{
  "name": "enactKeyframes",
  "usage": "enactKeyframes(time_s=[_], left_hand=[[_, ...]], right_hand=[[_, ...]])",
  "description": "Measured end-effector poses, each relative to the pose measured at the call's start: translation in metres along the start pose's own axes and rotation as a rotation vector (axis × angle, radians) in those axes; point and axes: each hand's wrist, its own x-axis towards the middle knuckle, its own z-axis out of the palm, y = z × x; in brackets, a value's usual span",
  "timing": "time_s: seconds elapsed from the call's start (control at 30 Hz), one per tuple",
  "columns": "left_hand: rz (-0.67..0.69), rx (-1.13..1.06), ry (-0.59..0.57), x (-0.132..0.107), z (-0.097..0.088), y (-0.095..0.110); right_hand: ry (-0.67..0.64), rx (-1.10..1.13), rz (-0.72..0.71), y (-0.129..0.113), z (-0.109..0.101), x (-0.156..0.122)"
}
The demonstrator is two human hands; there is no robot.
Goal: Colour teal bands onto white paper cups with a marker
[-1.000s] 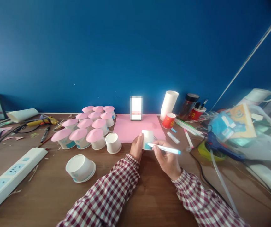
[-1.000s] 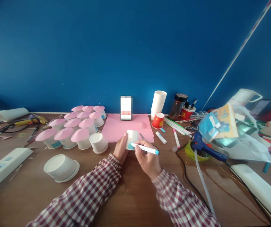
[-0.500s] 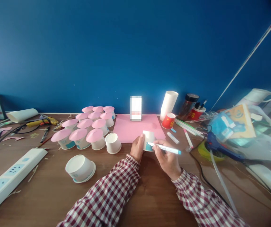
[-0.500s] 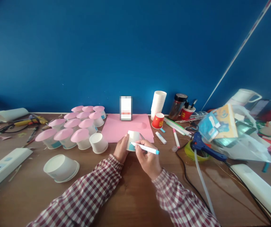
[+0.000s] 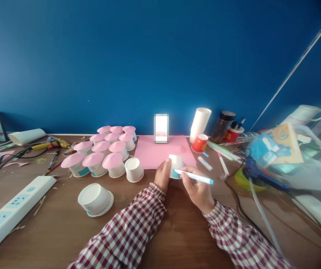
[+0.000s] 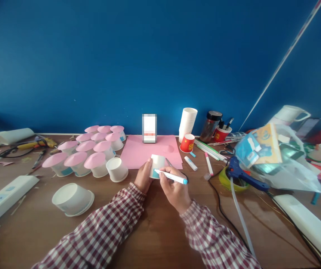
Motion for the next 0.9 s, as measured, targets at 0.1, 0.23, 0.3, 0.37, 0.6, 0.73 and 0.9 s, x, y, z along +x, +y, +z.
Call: enactKeyframes(time_s=[0.1,0.23,0.3,0.37,0.6,0.73,0.9], left_hand=[[0.009,-0.015,-0.009,-0.0001,0.0,0.0],[0.03,-0.002,-0.01,-0.0012,0.0008,0.0016],[0.042,0.011,-0.014,-0.0019,0.0012,0.0025],[0.045,0.019,-0.008,-0.0024,0.0013,0.0029],[0.048,0.012,-0.027,-0.001,-0.0012,-0.0002],[0.028,0.017,0.001,0.0,-0.0017,-0.0011],[0.042,0.039,-0.004,0.0008,-0.0023,-0.0018]], right_hand=[[0.009,-0.01,-0.001,0.0,0.0001,-0.0001],[-0.001,-0.009,0.002,-0.001,-0.0004,-0.0006],[-0.008,-0.014,0.003,-0.0014,-0.0007,-0.0008],[-0.01,-0.022,0.003,-0.0016,-0.0008,-0.0008],[0.017,-0.003,0.012,-0.0003,-0.0003,-0.0007],[-0.015,-0.006,-0.006,-0.0003,-0.0004,-0.0006],[-0.001,0.002,0.005,-0.0011,-0.0004,-0.0002]])
